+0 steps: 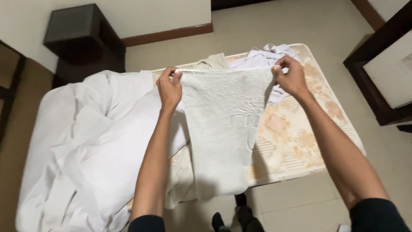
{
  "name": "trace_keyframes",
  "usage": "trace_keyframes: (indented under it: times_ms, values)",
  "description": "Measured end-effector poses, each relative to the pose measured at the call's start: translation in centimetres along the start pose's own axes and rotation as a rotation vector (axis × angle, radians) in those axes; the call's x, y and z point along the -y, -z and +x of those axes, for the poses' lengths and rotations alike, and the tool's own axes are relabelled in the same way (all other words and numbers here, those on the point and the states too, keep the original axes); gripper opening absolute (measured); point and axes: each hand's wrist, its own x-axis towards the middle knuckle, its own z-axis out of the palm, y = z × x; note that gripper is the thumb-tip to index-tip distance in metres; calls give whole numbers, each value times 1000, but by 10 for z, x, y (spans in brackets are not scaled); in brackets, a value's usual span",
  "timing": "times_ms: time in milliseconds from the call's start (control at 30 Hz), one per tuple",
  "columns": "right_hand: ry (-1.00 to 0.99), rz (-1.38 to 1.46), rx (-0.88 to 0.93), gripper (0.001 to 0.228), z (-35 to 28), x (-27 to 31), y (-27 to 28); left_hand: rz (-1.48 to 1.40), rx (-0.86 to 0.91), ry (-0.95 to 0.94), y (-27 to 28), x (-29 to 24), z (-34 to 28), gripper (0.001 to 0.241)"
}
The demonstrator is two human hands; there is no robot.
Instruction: The person picks up a white towel from a bed, shakes it out, and folds it neatly by hand. They then place the folded towel on a bedside table.
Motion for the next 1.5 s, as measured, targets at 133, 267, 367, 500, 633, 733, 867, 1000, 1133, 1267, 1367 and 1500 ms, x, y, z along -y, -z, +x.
trace_keyframes:
  times_ms: [133,267,367,500,633,733,867,1000,1133,1267,1367,1500]
  values:
    - [81,102,50,6,60,-35,-29,47,-52,-38,-35,26,38,11]
    - [-48,246,92,9,103,-86,-66,-70,57,334,-84,83,59,13]
    - [-51,252,115,11,141,-127,-88,-86,-15,278,-129,144,76,14]
    - [-94,254,138,13,168,-171,-118,-18,-14,284,-161,184,79,15]
    - [-107,313,192,13,189,-220,-144,-115,-54,395,-189,204,77,18]
    - [-152,222,184,12,198,-229,-156,-111,-59,411,-200,221,81,17]
    - [-152,269,223,12,216,-252,-172,-24,-49,333,-216,253,89,20]
    - [-123,273,235,12,216,-273,-196,-16,-47,353,-217,276,77,16]
    - [-79,228,263,14,205,-303,-216,-35,-32,319,-214,309,63,16]
    - [-76,119,294,15,178,-305,-225,-135,24,473,-210,343,38,19]
    - [-169,-63,368,15,149,-266,-222,-230,88,526,-195,343,24,19]
    - [-365,-140,426,17,112,-235,-216,-245,183,519,-171,339,-1,19]
